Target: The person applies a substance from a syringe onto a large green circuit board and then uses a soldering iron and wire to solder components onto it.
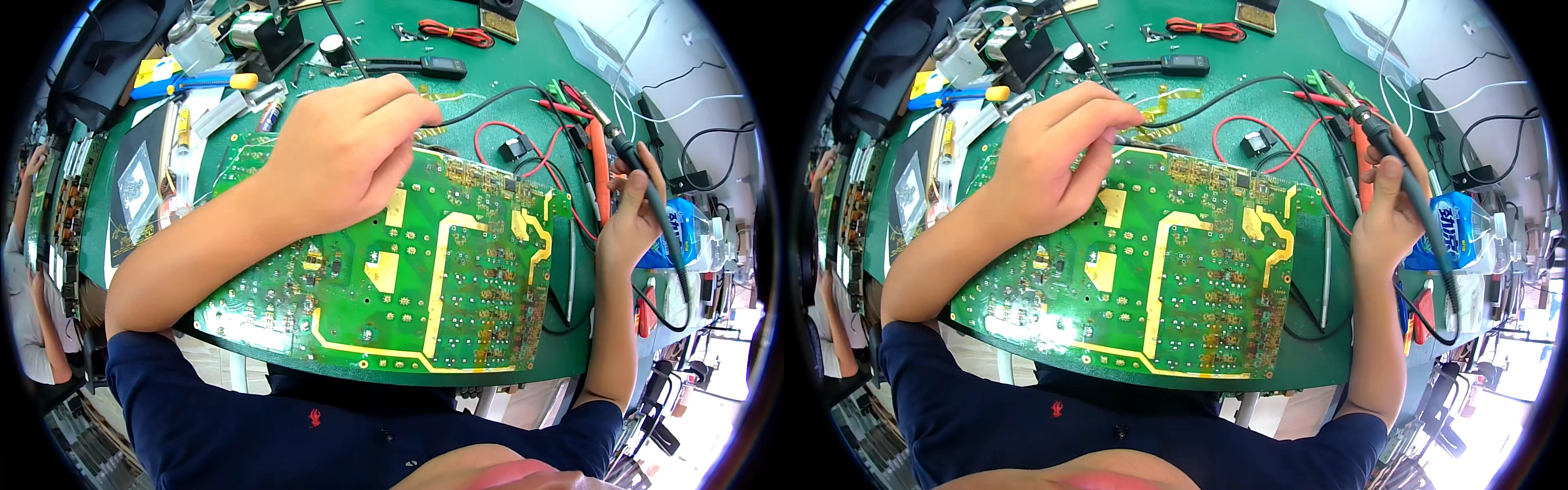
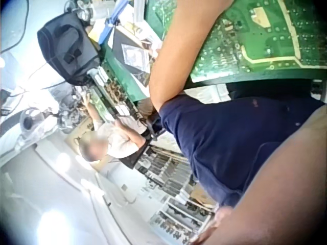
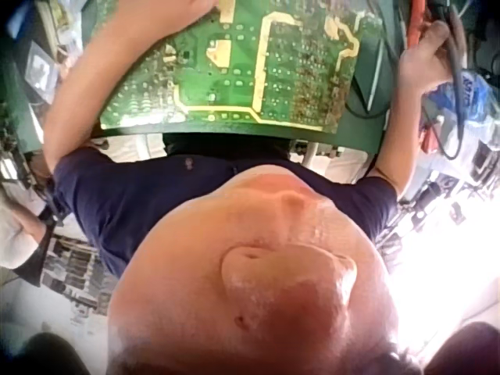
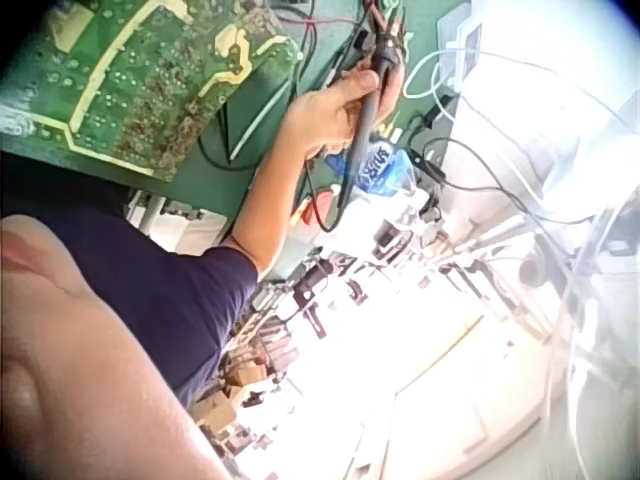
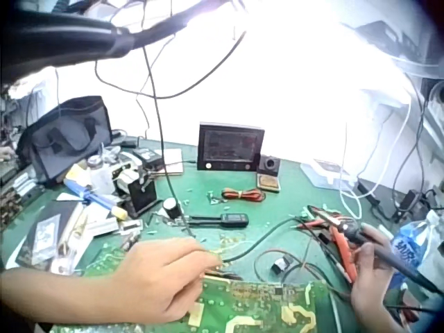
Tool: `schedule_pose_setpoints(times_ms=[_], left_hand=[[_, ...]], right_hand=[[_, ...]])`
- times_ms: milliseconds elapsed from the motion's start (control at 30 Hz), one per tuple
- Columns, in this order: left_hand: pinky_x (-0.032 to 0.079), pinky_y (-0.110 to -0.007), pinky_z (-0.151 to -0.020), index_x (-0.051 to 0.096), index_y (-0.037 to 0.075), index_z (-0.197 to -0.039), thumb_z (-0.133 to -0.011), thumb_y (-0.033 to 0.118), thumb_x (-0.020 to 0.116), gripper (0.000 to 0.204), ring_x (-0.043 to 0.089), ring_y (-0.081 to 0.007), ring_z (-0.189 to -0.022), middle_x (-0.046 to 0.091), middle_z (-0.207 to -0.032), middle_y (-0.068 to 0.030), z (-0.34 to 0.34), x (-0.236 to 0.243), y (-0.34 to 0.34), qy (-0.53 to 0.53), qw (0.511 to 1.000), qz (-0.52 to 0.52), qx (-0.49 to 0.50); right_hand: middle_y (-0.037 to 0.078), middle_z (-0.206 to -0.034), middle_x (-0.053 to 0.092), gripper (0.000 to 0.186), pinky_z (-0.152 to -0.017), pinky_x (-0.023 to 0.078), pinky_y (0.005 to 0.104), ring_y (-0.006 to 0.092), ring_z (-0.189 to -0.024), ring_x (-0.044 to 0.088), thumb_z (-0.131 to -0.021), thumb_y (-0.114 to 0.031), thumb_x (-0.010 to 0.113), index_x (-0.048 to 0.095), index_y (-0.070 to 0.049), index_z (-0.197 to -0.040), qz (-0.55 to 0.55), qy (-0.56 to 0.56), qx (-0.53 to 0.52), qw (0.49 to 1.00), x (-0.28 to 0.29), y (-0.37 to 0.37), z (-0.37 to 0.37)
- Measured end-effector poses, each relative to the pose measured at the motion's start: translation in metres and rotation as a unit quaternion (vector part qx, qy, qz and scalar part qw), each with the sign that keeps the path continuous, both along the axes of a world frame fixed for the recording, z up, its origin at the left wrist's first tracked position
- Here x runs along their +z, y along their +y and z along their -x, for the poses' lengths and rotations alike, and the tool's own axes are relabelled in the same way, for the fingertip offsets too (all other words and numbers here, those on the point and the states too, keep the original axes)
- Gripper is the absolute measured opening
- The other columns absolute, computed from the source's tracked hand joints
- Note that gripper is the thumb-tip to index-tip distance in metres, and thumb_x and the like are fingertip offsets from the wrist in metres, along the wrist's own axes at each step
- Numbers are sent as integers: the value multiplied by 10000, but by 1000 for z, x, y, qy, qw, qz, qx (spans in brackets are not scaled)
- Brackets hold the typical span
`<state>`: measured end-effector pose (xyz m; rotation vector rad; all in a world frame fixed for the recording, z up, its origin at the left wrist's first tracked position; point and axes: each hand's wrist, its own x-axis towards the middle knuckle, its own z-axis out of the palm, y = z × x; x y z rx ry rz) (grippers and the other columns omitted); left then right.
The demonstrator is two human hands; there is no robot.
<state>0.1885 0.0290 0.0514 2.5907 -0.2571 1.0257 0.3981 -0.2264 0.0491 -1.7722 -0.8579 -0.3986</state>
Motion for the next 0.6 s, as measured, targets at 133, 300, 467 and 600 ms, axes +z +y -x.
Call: schedule_pose_setpoints(times_ms=[133, 300, 467, 600], left_hand=[[486, -375, -719, 569, -1, -1163, -806, 87, 637, 374, 610, -313, -867, 601, -1042, -154, 1, -3, -1, 25, 998, -18, 55], [409, -409, -920, 477, -33, -1292, -819, 220, 663, 567, 523, -332, -1088, 534, -1215, -175, 1, -6, -2, 74, 992, -38, 90], [395, -409, -925, 466, -61, -1292, -819, 254, 671, 604, 508, -321, -1096, 518, -1234, -189, 4, -8, -1, 92, 990, -37, 97], [401, -390, -890, 462, -76, -1285, -812, 299, 678, 641, 513, -306, -1085, 522, -1224, -189, 1, -13, -1, 86, 989, -58, 103]], right_hand=[[151, -1107, 623, 330, -851, 475, 331, 220, -948, 613, -941, -217, 624, 603, 5, -1184, 31, -187, 42, 981, -5, 2, -5], [156, -1052, 644, 292, -862, 476, 326, 229, -975, 619, -903, -118, 651, 626, -7, -1172, 82, -242, 38, 966, 5, 12, 5], [118, -1085, 665, 282, -862, 482, 281, 146, -949, 629, -928, -127, 629, 632, -9, -1184, 58, -36, 28, 997, 17, 30, 9], [123, -1009, 685, 345, -765, 532, 269, 140, -896, 654, -950, -207, 612, 601, 3, -1224, 50, 16, 8, 999, 30, 35, -7]])
